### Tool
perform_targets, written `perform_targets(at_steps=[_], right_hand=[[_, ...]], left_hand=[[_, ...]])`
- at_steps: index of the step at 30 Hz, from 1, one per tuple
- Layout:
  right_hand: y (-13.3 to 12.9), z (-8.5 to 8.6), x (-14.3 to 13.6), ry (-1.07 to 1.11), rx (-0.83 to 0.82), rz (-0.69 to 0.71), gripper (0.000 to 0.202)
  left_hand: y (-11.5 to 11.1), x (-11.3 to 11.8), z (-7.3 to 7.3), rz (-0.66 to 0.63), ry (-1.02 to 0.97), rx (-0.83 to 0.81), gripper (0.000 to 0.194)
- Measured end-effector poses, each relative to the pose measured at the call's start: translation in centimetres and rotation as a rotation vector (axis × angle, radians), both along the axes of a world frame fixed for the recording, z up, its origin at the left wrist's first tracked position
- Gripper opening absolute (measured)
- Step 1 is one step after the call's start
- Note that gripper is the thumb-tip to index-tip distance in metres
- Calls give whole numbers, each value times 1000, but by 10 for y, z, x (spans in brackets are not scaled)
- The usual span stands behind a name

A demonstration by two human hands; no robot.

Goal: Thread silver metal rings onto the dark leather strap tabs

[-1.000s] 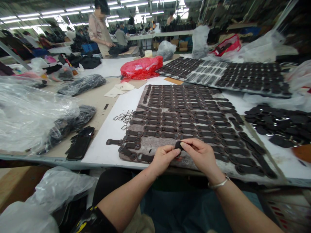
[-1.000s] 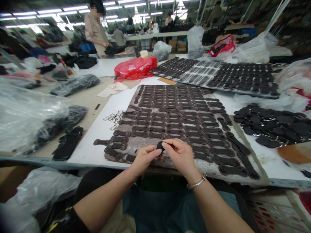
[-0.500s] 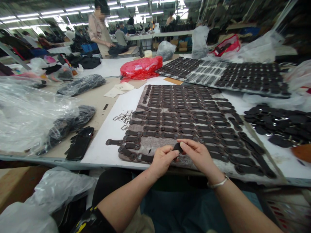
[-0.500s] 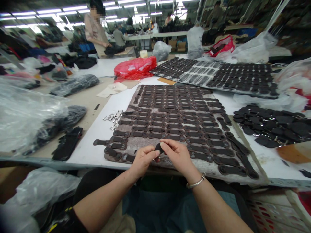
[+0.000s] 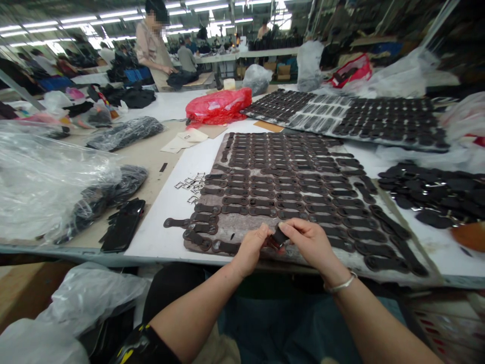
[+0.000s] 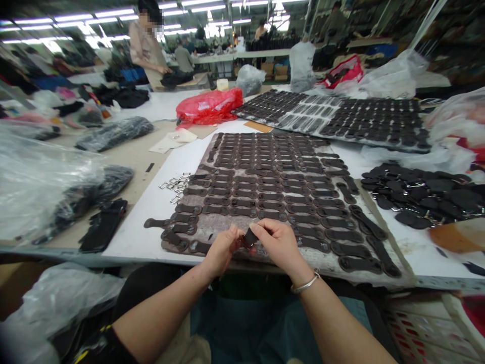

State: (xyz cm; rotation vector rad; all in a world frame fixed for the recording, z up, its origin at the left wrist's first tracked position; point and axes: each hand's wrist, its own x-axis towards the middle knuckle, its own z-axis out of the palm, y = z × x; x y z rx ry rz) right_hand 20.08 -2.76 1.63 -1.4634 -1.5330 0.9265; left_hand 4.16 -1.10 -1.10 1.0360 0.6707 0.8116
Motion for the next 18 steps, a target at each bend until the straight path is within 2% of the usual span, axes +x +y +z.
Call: perform_targets(at_steps=[6, 10, 13, 18], right_hand=[[0, 1, -3, -100, 77, -12, 31], [0, 1, -4, -134, 91, 17, 34], [0, 0, -5, -110, 64, 75, 28], [0, 0, -5, -120, 64, 127, 29]], left_hand=[[0, -1, 5, 13, 162, 66, 35], [2, -2, 6, 41, 196, 94, 33], [3, -3, 7, 58, 211, 149, 33], [2, -4, 5, 23, 193, 241, 35]])
